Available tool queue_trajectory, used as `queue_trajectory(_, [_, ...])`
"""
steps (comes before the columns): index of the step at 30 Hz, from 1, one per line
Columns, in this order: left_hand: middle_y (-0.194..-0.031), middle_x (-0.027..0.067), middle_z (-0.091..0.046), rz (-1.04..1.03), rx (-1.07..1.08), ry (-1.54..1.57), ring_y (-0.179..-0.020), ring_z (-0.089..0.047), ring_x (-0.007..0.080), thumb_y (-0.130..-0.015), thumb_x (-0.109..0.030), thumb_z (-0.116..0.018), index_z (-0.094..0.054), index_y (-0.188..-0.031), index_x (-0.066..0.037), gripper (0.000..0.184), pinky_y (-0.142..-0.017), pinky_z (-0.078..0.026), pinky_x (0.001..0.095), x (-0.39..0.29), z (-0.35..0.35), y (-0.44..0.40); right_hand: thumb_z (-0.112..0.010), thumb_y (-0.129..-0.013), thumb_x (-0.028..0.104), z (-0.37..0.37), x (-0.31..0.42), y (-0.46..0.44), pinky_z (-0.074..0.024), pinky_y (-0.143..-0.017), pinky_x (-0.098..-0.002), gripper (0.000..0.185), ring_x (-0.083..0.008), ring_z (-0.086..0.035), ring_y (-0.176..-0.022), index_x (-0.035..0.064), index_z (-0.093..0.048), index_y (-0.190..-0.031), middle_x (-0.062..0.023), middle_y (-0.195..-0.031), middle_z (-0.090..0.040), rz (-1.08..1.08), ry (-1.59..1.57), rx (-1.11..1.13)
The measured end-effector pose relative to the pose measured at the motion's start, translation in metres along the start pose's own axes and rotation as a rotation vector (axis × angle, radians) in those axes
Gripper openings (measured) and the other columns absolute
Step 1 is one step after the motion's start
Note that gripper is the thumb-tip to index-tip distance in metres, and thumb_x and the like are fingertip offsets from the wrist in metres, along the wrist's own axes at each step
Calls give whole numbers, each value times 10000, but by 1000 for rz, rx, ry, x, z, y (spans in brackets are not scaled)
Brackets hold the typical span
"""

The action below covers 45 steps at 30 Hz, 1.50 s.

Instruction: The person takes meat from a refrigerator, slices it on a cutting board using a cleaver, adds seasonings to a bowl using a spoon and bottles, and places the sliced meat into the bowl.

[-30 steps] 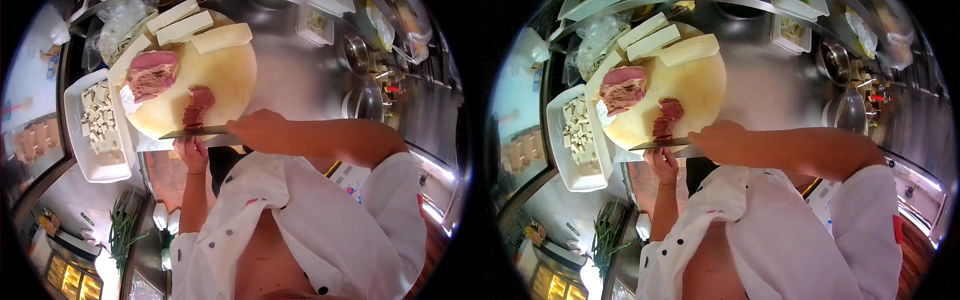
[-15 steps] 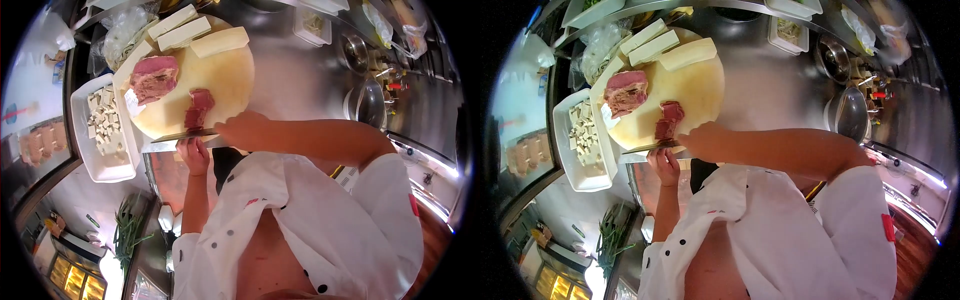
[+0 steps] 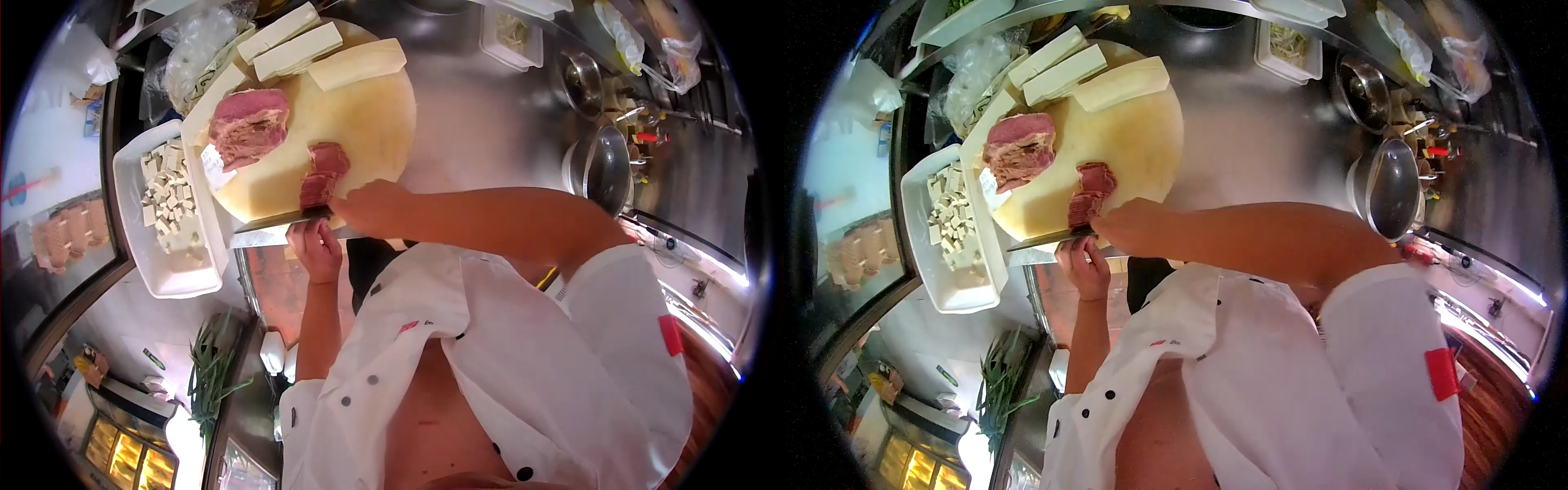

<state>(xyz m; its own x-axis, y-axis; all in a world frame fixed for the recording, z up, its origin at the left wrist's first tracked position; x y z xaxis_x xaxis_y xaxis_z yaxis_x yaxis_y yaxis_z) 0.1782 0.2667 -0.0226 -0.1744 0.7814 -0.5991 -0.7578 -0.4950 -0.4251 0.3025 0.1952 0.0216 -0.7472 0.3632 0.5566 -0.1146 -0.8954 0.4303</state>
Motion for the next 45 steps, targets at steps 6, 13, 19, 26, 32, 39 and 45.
queue_trajectory(6, [-1159,147,-621,14,67,-13,-1076,-559,374,-895,-62,-664,-681,-1101,-47,207,-966,-436,487,3,-2,0,-511,-971,206,-3,11,-27,-542,-717,-508,174,-393,-704,-849,66,-591,-1036,-162,-894,-708,-34,-53,-13])
queue_trajectory(13, [-1233,146,-592,-16,107,-90,-1155,-538,360,-866,-50,-728,-631,-1144,-31,295,-991,-432,465,-9,14,-12,-538,-958,239,-3,-39,38,-528,-749,-536,201,-406,-688,-845,73,-606,-1049,-187,-916,-705,-239,-150,-12])
queue_trajectory(19, [-1051,133,-680,283,347,75,-947,-632,294,-879,-66,-738,-564,-1255,-15,418,-865,-524,420,15,19,-52,-547,-981,284,2,-76,88,-515,-728,-546,232,-425,-669,-803,71,-600,-1057,-195,-868,-696,-358,-188,-123])
queue_trajectory(26, [-1068,111,-714,708,333,400,-884,-704,174,-983,-222,-724,-590,-1230,11,365,-794,-574,309,109,19,-45,-530,-996,290,-10,-85,105,-523,-754,-559,241,-430,-679,-818,61,-594,-1032,-199,-872,-705,-431,-266,-251])
queue_trajectory(32, [-1110,110,-692,495,276,442,-944,-711,191,-958,-128,-734,-620,-1201,-7,294,-823,-585,321,72,7,-32,-531,-1019,298,-35,-72,125,-517,-779,-572,249,-451,-668,-844,53,-575,-1016,-212,-893,-705,-528,-333,-244])
queue_trajectory(39, [-1085,135,-626,462,237,346,-926,-660,268,-873,-64,-778,-638,-1123,-32,288,-800,-561,381,23,-17,-30,-525,-1026,291,-34,-60,127,-510,-800,-580,251,-455,-663,-887,42,-564,-1026,-228,-936,-703,-525,-333,-219])
queue_trajectory(45, [-1119,154,-623,-116,101,82,-1047,-598,378,-874,2,-699,-638,-1098,-30,235,-912,-508,443,-17,8,-41,-516,-1035,279,-13,-46,122,-518,-730,-539,236,-444,-656,-809,44,-541,-1037,-198,-873,-688,-489,-221,-245])
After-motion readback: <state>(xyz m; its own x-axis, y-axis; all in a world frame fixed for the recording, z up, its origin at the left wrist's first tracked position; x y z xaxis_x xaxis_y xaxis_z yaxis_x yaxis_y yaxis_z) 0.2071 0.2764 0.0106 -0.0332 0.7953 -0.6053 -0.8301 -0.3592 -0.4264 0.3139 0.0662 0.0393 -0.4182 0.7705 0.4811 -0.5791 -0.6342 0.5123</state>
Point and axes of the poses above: each hand's wrist, its own y-axis away from the middle knuckle, its own z-axis out of the back of the hand, x = y × z, the point moved 9 cm from there along -y, towards the middle knuckle
